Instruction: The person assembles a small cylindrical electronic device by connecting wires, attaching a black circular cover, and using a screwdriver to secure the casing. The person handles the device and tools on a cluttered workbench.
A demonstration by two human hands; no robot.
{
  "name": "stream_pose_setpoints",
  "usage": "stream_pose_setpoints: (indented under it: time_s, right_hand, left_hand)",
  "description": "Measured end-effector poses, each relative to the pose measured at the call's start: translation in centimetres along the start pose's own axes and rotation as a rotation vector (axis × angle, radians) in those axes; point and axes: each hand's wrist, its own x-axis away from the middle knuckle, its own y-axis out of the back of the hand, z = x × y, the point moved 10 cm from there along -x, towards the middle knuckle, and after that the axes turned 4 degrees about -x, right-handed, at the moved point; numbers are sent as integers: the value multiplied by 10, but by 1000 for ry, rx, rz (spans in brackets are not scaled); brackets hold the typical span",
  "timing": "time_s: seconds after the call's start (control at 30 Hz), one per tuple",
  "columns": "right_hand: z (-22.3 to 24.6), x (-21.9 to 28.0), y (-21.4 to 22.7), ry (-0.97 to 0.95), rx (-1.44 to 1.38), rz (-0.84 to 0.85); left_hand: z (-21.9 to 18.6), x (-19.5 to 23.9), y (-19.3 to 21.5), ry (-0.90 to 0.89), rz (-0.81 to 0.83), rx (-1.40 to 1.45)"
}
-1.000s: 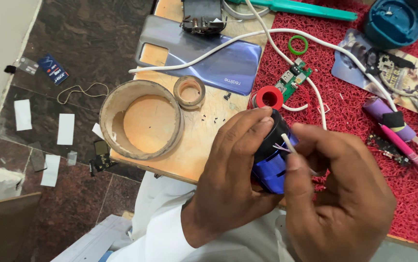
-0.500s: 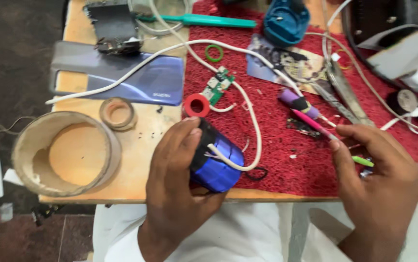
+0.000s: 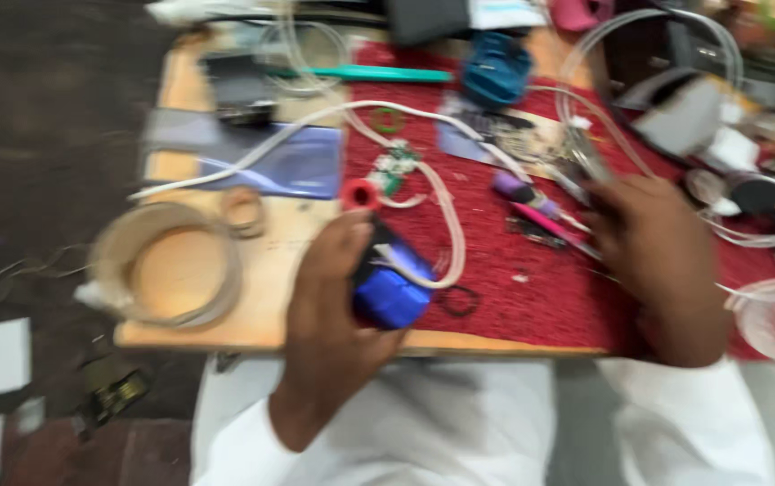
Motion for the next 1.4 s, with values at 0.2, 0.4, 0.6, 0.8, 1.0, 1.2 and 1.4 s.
stream_pose_setpoints:
  time_s: [0.2, 0.4, 0.6, 0.8, 1.0, 1.2, 1.4]
  right_hand:
    - [-78, 25, -8, -152, -256, -106]
    - [-30, 17, -2, -82, -387, -71]
    - [86, 15, -4, -76, -641, 77]
    - [160, -19, 15, 192, -477, 49]
    - [171, -11, 20, 195, -510, -20]
    - [181, -3, 20, 158, -508, -58]
    - [174, 8, 15, -78, -514, -58]
  left_hand:
    - [3, 6, 3, -11, 1, 51]
    - [8, 7, 1, 4, 39, 94]
    - [11, 5, -1, 14, 97, 111]
    - [13, 5, 0, 27, 108, 135]
    - [14, 6, -1, 24, 119, 131]
    - [15, 5, 1, 31, 89, 117]
    - [14, 5, 1, 25, 97, 95]
